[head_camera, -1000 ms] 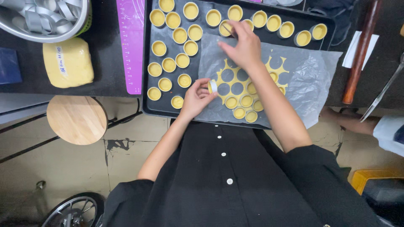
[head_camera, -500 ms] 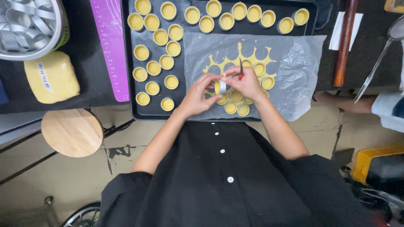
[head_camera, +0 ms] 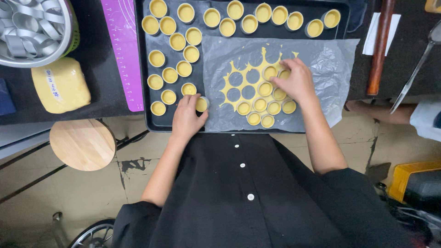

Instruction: The person retrieves tart shells from a freezer and places them on a baking tray. They use a small knife to trim excess dough from the shells and arrange them neatly on the tray.

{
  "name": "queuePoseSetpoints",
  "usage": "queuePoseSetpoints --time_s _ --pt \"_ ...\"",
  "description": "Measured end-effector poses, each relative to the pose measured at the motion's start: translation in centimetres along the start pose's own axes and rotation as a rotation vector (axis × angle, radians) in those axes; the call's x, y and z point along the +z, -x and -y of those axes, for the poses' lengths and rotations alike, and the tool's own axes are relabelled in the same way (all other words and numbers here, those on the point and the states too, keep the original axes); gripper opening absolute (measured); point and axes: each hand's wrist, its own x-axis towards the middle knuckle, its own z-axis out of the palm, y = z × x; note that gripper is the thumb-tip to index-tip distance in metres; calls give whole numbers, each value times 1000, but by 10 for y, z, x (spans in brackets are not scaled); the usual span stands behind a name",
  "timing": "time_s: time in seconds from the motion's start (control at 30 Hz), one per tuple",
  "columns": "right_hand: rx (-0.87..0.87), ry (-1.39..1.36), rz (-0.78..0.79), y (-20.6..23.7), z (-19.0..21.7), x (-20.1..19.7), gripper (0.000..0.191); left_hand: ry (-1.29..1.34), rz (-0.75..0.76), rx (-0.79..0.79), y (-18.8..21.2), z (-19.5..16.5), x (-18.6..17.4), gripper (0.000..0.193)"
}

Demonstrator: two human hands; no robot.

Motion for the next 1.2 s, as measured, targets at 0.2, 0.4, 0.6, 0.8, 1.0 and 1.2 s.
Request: queuePoseSetpoints --time_s 0.2,0.4,0.6,0.8,1.0,1.2 --pt "0 149 24 4 23 16 48 -208 -14 -4 4 -7 0 55" --pt "-51 255 98 -10 19 20 49 -276 20 5 7 -14 -10 65" --pt "-107 179 93 -18 3 19 48 -127 -1 107 7 -24 -1 50" --pt "198 -333 107 -25 -41 13 40 -12 26 194 -10 -30 22 37" --pt "129 -224 -230 -48 -99 -23 40 47 284 444 -34 -53 51 53" --pt "124 280 -367 -59 -130 -49 43 -156 252 599 -35 -62 72 48"
